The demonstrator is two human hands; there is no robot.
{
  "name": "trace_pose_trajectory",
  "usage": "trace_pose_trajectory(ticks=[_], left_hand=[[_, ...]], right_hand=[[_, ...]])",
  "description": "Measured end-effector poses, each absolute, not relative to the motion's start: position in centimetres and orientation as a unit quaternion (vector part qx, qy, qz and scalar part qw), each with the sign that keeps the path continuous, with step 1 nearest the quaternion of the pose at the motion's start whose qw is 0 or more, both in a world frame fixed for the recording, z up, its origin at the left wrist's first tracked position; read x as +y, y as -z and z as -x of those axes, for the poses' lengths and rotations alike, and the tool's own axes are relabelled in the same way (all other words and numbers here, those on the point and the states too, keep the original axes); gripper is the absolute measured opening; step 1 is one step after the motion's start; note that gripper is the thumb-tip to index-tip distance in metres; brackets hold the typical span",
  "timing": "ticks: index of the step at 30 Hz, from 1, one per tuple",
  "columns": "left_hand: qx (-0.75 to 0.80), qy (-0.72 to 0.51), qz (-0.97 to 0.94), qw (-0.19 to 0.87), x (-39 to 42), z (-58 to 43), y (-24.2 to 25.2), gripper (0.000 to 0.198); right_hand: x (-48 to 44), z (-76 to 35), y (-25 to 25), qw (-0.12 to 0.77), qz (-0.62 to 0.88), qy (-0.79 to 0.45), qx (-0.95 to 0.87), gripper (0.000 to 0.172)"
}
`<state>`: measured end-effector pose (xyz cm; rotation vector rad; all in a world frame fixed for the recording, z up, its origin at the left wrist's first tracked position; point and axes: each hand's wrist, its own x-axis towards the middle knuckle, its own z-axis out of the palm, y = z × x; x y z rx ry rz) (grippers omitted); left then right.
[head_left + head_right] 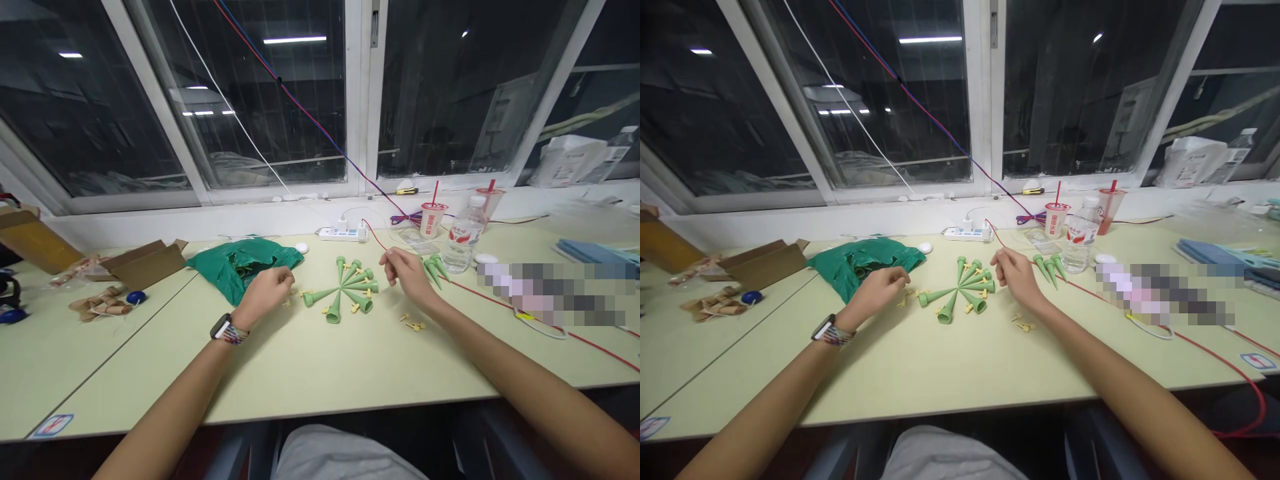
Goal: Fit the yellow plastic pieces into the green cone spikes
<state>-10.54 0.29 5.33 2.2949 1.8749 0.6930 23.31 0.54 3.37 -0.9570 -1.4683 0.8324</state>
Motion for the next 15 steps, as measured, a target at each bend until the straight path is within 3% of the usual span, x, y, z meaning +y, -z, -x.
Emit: trace_pose_trajectory(ticks=[4,9,15], left_hand=[[0.592,-0.193,-0.773,0.124,1.4,12.8,-5.3,0.028],[0.587,-0.165,-0.780,0.141,2.0,13.0,-4.3,0.026],[0.571,-0.172,-0.789,0.147,2.6,13.1,-3.3,0.020]], right_hand=[[-1.1,-26.7,-3.0,0.435,0.472,-0.301,-0.706,0.034],[-3.4,-29.9,-1.8,0.267,0.526,-0.188,-0.785,0.028],[-2.7,-32.8,-1.1,0.235,0.586,-0.103,-0.769,0.025]])
